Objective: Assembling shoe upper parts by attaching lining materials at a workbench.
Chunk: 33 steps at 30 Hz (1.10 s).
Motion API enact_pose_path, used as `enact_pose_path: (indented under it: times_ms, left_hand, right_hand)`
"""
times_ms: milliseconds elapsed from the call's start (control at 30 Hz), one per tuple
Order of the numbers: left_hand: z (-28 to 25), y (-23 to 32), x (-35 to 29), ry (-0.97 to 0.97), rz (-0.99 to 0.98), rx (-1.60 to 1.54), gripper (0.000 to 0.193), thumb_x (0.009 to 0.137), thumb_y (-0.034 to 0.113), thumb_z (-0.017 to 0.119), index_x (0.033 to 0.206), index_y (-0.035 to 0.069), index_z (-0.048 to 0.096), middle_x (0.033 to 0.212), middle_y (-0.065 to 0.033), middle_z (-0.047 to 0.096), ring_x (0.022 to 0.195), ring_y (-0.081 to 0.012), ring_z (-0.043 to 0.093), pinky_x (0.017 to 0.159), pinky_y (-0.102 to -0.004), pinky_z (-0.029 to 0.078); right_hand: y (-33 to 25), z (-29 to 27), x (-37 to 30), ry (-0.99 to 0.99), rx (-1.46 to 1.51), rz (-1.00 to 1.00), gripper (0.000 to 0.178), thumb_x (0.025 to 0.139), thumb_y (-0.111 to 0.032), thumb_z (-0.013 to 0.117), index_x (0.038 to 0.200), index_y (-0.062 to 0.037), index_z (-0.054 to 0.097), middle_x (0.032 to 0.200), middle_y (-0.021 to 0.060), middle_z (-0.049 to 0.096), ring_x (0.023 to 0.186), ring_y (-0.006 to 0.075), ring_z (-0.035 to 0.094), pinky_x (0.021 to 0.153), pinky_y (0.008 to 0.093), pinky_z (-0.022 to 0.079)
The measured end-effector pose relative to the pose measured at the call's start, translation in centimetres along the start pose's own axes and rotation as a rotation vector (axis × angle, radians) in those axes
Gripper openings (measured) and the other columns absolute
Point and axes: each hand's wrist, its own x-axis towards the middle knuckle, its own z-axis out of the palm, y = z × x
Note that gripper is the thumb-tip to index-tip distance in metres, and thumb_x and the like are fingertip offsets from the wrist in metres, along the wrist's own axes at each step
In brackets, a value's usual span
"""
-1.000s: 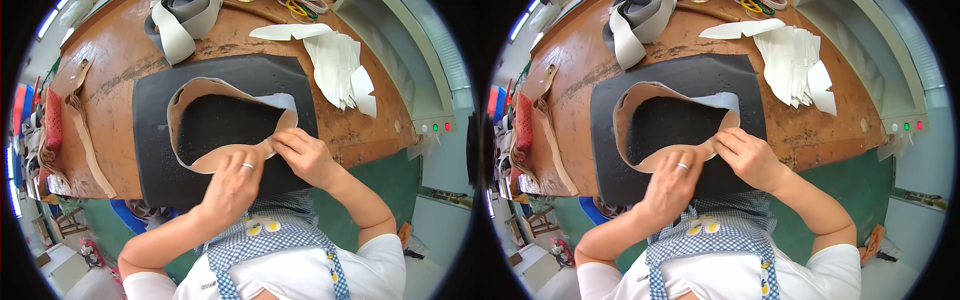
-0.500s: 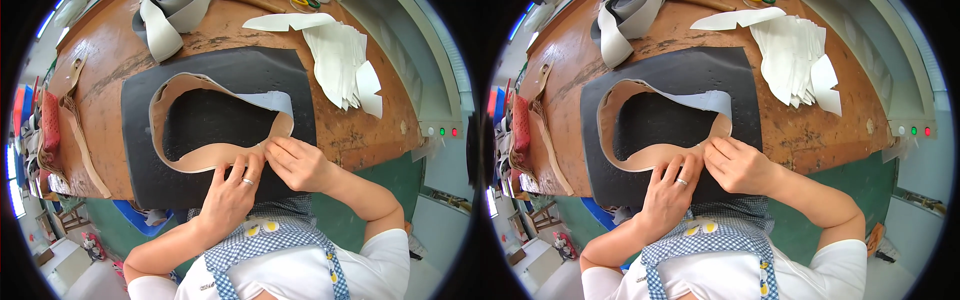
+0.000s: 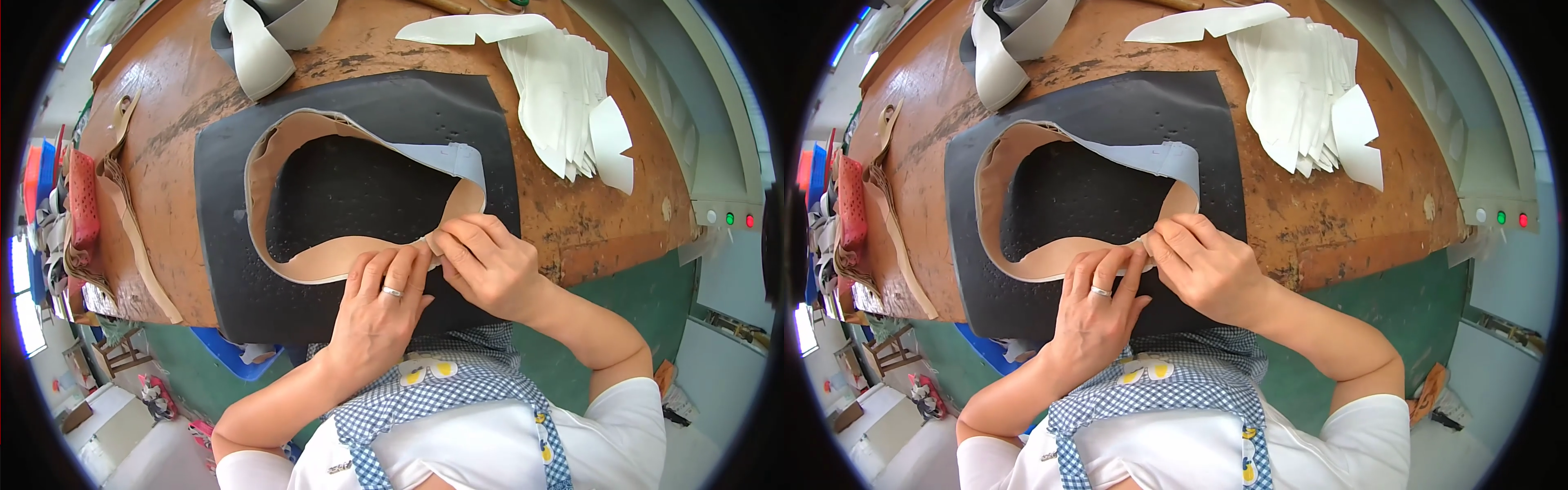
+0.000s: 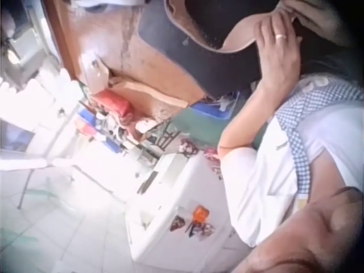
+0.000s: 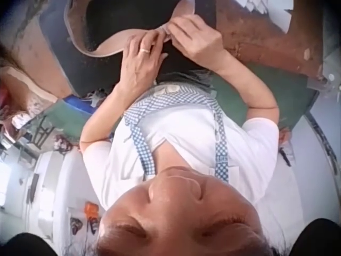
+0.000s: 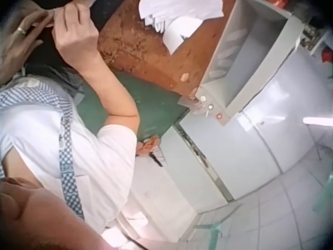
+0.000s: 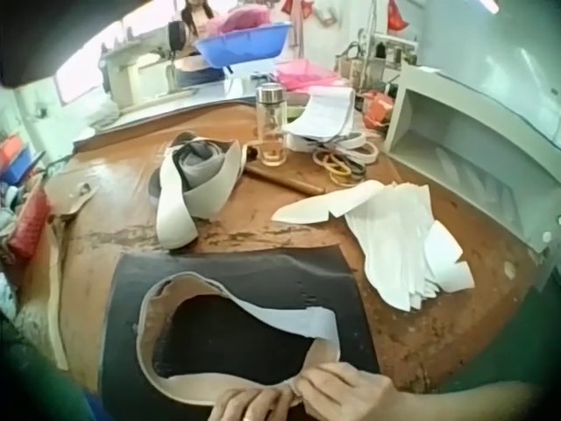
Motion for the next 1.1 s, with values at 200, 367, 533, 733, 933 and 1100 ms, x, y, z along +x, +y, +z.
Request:
enact_pose_path:
  times_ms: [200, 367, 533, 733, 933, 1100]
  left_hand:
    - [-0.4, 0.1, 0.7, 0.009, 0.005, -0.033, 0.067, 0.069, 0.01, 0.079, 0.13, -0.004, 0.055, 0.126, -0.0141, 0.046, 0.113, -0.031, 0.049, 0.099, -0.0457, 0.042]
    - [-1.0, -0.3, 0.4, -0.073, -0.025, -0.029, 0.065, 0.078, 0.018, 0.074, 0.135, -0.004, 0.051, 0.13, -0.0152, 0.046, 0.12, -0.0293, 0.046, 0.104, -0.042, 0.038]
    - [-1.4, -0.5, 0.5, -0.089, -0.043, -0.041, 0.067, 0.077, 0.019, 0.076, 0.136, 0.0, 0.051, 0.129, -0.0147, 0.046, 0.119, -0.0293, 0.047, 0.104, -0.0425, 0.038]
    - [-1.2, -0.8, 0.2, -0.091, -0.013, -0.021, 0.068, 0.076, 0.021, 0.076, 0.136, -0.001, 0.051, 0.131, -0.0143, 0.044, 0.12, -0.0288, 0.046, 0.104, -0.042, 0.038]
    - [-1.3, -1.0, 0.0, -0.068, 0.029, -0.065, 0.068, 0.072, 0.017, 0.079, 0.133, -0.001, 0.054, 0.131, -0.0134, 0.044, 0.121, -0.0308, 0.045, 0.104, -0.0453, 0.039]
    - [-1.5, -1.1, -0.2, -0.061, 0.027, -0.084, 0.071, 0.072, 0.018, 0.079, 0.135, -0.001, 0.054, 0.13, -0.0136, 0.046, 0.121, -0.0313, 0.046, 0.102, -0.0433, 0.041]
  right_hand:
    - [-0.3, -0.4, 0.2, 0.013, 0.155, 0.156, 0.026, 0.064, 0.003, 0.073, 0.089, -0.001, 0.072, 0.092, 0.0066, 0.068, 0.085, 0.0247, 0.065, 0.067, 0.032, 0.056]
    - [-0.8, -0.2, 0.3, 0.003, 0.208, 0.175, 0.028, 0.063, 0.004, 0.074, 0.091, -0.0002, 0.072, 0.092, 0.0061, 0.068, 0.085, 0.0248, 0.065, 0.067, 0.0325, 0.056]
    - [-0.4, 0.1, 0.0, 0.019, 0.18, 0.129, 0.025, 0.065, 0.0, 0.072, 0.09, -0.0033, 0.073, 0.092, 0.0024, 0.068, 0.085, 0.0215, 0.064, 0.065, 0.0297, 0.055]
    - [-0.4, 0.2, 0.0, -0.004, 0.141, 0.061, 0.025, 0.066, -0.003, 0.073, 0.091, -0.0009, 0.073, 0.092, 0.004, 0.068, 0.091, 0.0216, 0.064, 0.071, 0.0319, 0.054]
    - [-0.3, 0.3, -0.3, -0.005, 0.099, -0.009, 0.032, 0.062, -0.001, 0.074, 0.094, 0.001, 0.073, 0.096, 0.0071, 0.069, 0.092, 0.0246, 0.064, 0.073, 0.0338, 0.053]
    - [-0.2, 0.1, -0.3, -0.031, 0.062, -0.056, 0.033, 0.063, -0.003, 0.075, 0.095, 0.0015, 0.073, 0.097, 0.0065, 0.069, 0.094, 0.0241, 0.063, 0.073, 0.0345, 0.053]
